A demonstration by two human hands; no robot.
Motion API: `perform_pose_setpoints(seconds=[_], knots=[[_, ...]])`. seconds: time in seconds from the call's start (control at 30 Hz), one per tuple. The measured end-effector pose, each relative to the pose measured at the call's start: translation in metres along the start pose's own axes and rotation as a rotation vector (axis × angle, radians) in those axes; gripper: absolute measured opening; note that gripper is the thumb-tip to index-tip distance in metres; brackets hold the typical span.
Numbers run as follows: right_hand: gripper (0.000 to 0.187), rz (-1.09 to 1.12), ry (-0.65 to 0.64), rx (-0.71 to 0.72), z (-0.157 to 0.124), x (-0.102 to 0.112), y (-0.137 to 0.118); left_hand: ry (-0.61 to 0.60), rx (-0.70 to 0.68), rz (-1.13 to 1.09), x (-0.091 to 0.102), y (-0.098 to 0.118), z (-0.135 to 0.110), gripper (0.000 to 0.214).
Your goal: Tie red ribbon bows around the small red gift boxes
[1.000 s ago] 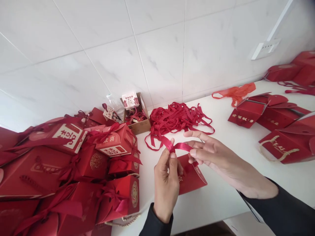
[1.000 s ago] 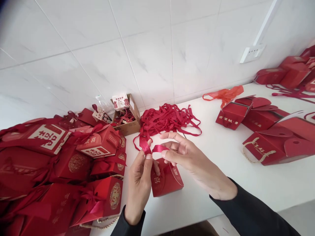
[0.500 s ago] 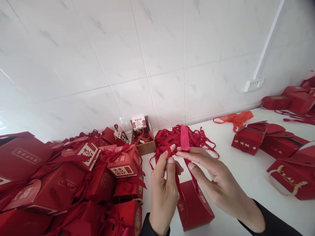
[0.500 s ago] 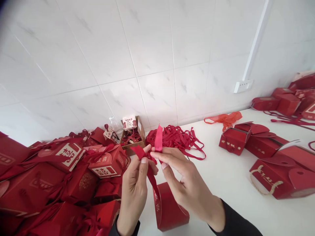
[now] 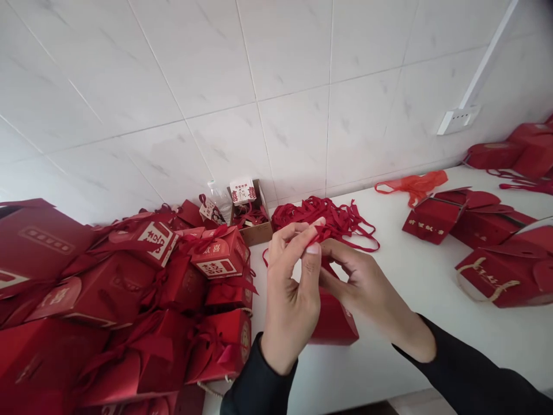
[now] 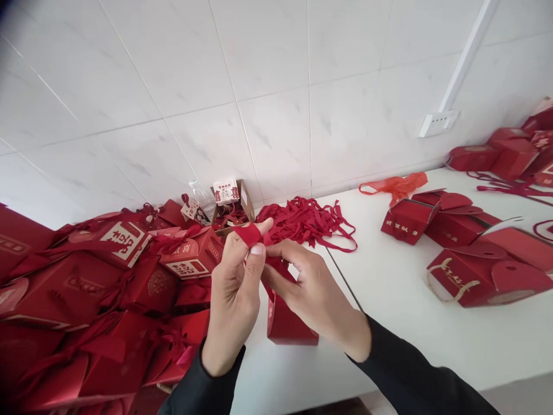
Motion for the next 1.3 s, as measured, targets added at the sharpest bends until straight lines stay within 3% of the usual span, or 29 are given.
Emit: perform_pose_setpoints(seconds=[0.17, 0.27, 0.37, 0.5, 0.63, 0.8, 0.9, 1.1, 1.3], knots=[[0.018, -0.13, 0.06, -0.016, 0.003, 0.009, 0.002, -0.028, 0.284, -0.035, 0.009, -0.04, -0.031, 0.041], [0.023, -0.169, 0.072, -0.049, 0.005, 0.014, 0.005, -0.164, 0.43, -0.035, 0.003, -0.061, -0.057, 0.035], [0.029, -0.195, 0.057, -0.08, 0.006, 0.016, 0.006, -0.257, 0.492, -0.051, -0.009, -0.066, -0.069, 0.037], [0.045, -0.244, 0.146, -0.086, 0.008, 0.023, -0.001, -0.167, 0.627, -0.095, -0.021, -0.076, -0.071, 0.037], [0.048, -0.172, 0.198, -0.157, 0.008, 0.023, 0.0, -0.213, 0.646, -0.082, -0.032, -0.077, -0.076, 0.03], [0.046, -0.092, 0.023, -0.176, 0.003, 0.003, 0.003, -0.32, 0.618, -0.043, -0.036, -0.064, -0.079, 0.015], [0.051, -0.085, -0.105, -0.194, 0.001, -0.005, 0.009, -0.331, 0.686, -0.038, -0.037, -0.065, -0.081, 0.03], [0.061, -0.176, -0.161, -0.209, 0.009, 0.01, 0.035, -0.271, 0.841, -0.077, -0.031, -0.078, -0.083, 0.058], [0.058, -0.242, -0.438, -0.173, 0.001, 0.011, 0.046, -0.334, 0.899, -0.176, -0.026, -0.076, -0.077, 0.054]])
Point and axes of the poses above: each hand's wrist, its own z-axis towards the middle knuckle, its own x-axis out of the back of the hand, y = z × x, the point moved 7 cm from there along z, towards the middle knuckle, and after that the axes turned 13 degrees about y, right-handed, at the moved point
